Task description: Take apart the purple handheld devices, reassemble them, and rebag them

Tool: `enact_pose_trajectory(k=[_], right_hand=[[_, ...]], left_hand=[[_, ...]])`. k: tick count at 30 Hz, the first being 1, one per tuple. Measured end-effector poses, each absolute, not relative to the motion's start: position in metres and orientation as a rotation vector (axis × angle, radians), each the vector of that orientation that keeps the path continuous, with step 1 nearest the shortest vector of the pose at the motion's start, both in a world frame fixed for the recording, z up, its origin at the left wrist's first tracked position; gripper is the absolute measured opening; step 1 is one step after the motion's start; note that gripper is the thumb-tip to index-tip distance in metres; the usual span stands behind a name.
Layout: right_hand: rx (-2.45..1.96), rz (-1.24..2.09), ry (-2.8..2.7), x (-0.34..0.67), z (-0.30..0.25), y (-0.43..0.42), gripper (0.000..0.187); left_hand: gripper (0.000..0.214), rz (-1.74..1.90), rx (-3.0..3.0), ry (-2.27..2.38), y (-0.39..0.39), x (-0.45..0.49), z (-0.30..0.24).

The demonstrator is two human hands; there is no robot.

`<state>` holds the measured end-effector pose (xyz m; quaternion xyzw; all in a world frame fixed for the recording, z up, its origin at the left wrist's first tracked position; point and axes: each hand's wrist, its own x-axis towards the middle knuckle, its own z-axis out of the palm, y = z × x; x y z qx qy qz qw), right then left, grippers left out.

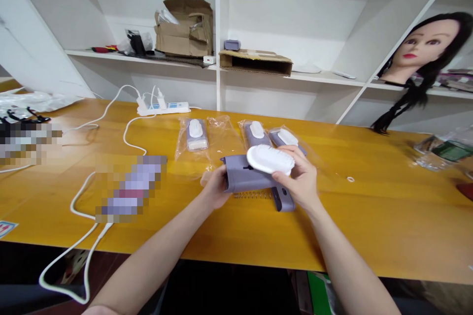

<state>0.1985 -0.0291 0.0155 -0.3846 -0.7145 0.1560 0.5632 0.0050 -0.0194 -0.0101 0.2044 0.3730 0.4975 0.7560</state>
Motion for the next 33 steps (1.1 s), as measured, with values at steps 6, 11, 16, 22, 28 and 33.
enact_pose_trajectory(k=[6, 11, 16, 22, 28, 33], right_hand=[[-1.42, 0.463, -1.468, 0.233, 0.032, -0.022, 0.03], [-1.897, 0.233, -1.618, 0.255, 0.045, -0.021, 0.031], [-1.67, 0.397, -1.773, 0.241, 0.039, -0.023, 0.031], [-1.221, 0.833, -2.355, 0.212, 0.033, -0.036, 0.024], [-1.136, 0.669, -2.69, 0.184, 0.026, -0.046, 0.023], [-1.222, 0.407, -2.867, 0.171, 0.014, -0.053, 0.032]], left_hand=[[0.021, 1.46, 0.357, 0.89, -0.012, -0.003, 0.004], [0.038, 1.668, 0.459, 0.873, 0.0, -0.014, 0.002], [0.043, 1.593, 0.556, 0.879, 0.004, -0.017, -0.007], [0.045, 1.54, 0.497, 0.88, 0.01, -0.021, -0.008], [0.033, 1.413, 0.415, 0.947, 0.017, -0.028, -0.003], [0.024, 1.33, 0.408, 0.965, 0.021, -0.033, 0.0]])
